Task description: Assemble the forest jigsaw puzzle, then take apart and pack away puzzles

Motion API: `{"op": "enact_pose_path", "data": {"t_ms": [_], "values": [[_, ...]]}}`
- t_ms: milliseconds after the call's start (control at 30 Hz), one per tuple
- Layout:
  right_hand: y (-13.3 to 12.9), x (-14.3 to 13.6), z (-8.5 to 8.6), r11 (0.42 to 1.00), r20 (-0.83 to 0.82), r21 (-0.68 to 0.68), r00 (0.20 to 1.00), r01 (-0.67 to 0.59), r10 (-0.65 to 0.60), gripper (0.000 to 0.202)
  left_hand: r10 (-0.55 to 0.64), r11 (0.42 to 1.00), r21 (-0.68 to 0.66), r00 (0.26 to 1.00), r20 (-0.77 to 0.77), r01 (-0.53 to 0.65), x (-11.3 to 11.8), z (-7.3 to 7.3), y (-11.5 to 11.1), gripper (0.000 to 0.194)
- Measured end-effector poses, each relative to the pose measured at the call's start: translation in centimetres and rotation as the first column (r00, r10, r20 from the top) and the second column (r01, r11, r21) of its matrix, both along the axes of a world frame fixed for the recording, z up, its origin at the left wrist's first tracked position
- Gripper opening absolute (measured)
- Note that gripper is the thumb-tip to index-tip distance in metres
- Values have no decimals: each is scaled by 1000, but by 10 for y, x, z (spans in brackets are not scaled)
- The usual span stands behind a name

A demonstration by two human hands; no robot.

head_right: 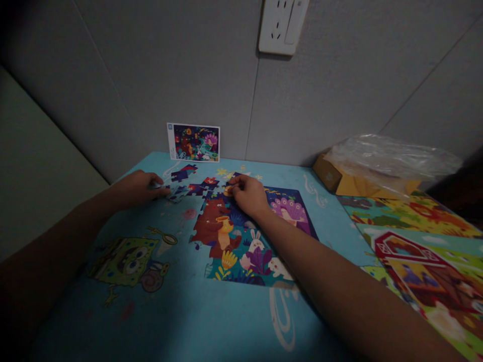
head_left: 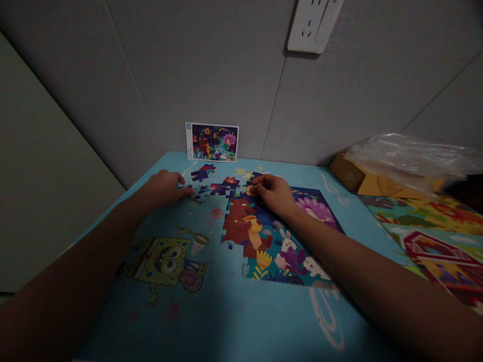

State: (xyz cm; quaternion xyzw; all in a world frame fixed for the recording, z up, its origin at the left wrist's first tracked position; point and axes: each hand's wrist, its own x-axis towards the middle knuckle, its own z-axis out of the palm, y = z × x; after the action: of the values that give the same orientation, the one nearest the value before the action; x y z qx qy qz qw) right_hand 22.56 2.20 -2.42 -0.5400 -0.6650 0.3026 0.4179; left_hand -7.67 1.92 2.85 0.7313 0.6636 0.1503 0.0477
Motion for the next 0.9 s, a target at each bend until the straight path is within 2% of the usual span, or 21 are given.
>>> {"op": "enact_pose_path", "data": {"t_ms": [67, 133, 267, 433, 567, 667, 767, 900], "values": [[0, 0, 0, 1000, 9, 6, 1000, -2, 2, 19, 3, 997, -74, 986, -169, -15, -1, 0, -1, 50], [-1, 0, 1, 1000, 15, 6, 1000, -6, 6, 19, -13, 990, -136, 962, -272, -25, 1, 2, -3, 54], [-2, -1, 3, 1000, 20, -10, 1000, -5, 5, 19, -74, 973, -232, 948, -310, -1, 4, 9, -7, 62], [-2, -1, 4, 1000, 15, -13, 1000, -3, 3, 19, -116, 964, -265, 943, -312, 31, -2, 11, -10, 78], [-1, -1, 3, 1000, -2, -15, 1000, -10, 9, 20, -118, 953, -304, 943, -312, 19, 0, 13, -10, 66], [-2, -1, 3, 1000, -13, -21, 1000, -13, 13, 19, -41, 949, -314, 969, -244, -39, 4, 15, -11, 59], [-2, -1, 2, 1000, -20, -21, 1000, -15, 15, 18, 75, 966, -227, 977, -197, -120, 7, 16, -13, 53], [-2, -1, 3, 999, -27, -28, 999, -23, 23, 18, 148, 982, -93, 979, -142, -162, 10, 22, -13, 34]]}}
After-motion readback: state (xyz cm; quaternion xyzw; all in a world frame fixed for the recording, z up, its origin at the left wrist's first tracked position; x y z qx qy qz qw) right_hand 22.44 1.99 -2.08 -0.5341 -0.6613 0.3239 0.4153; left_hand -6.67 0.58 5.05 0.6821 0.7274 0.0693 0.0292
